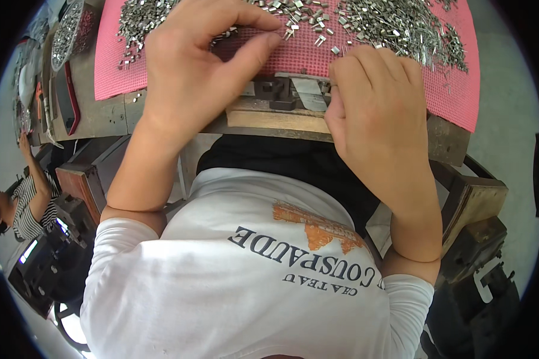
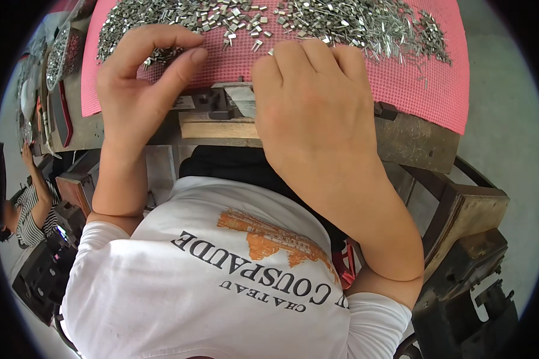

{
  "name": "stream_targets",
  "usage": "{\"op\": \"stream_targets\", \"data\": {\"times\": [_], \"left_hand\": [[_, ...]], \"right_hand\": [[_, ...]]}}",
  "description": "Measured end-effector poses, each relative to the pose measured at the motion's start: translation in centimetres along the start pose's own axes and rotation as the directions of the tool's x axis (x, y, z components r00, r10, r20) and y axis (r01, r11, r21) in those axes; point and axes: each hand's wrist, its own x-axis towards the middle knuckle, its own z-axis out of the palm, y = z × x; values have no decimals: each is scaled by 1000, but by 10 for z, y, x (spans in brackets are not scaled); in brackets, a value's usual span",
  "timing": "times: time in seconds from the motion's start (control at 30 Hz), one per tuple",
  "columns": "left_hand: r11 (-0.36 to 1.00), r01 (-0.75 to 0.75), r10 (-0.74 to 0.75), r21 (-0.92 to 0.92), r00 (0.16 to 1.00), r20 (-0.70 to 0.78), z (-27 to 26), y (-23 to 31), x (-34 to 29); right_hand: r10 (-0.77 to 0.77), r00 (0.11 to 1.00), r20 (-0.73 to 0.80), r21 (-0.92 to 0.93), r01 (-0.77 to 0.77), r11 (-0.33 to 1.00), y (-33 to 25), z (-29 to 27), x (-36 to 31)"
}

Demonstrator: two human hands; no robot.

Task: The person inserts small metal pieces into the slot of a metal fixture by hand, places the fixture into a manual press machine, and then continues loading metal pieces into the fixture.

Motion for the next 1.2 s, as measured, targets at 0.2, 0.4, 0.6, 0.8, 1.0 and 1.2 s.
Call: {"op": "stream_targets", "data": {"times": [0.2, 0.4, 0.6, 0.8, 1.0, 1.2], "left_hand": [[963, -64, 49, 260, 997, 66, -13, -2, 21], [952, -65, 30, 299, 992, 121, -18, -10, 36], [842, -330, 253, 426, 940, 228, -18, -12, 45], [789, -343, 279, 510, 939, 201, -6, -9, 39], [882, -267, 191, 389, 956, 223, -17, 2, 29], [947, -181, 120, 264, 966, 231, -20, -3, 26]], "right_hand": [[-23, 997, -80, -75, 17, 997, -4, 2, 2], [45, 986, -161, 159, -20, 987, 13, -20, 10], [9, 978, -207, 98, 11, 995, 39, -21, 33], [-173, 968, -183, -12, 173, 985, 58, -13, 68], [-271, 961, -57, -74, 266, 961, 60, -12, 86], [-254, 966, -46, -164, 244, 956, 55, -3, 87]]}}
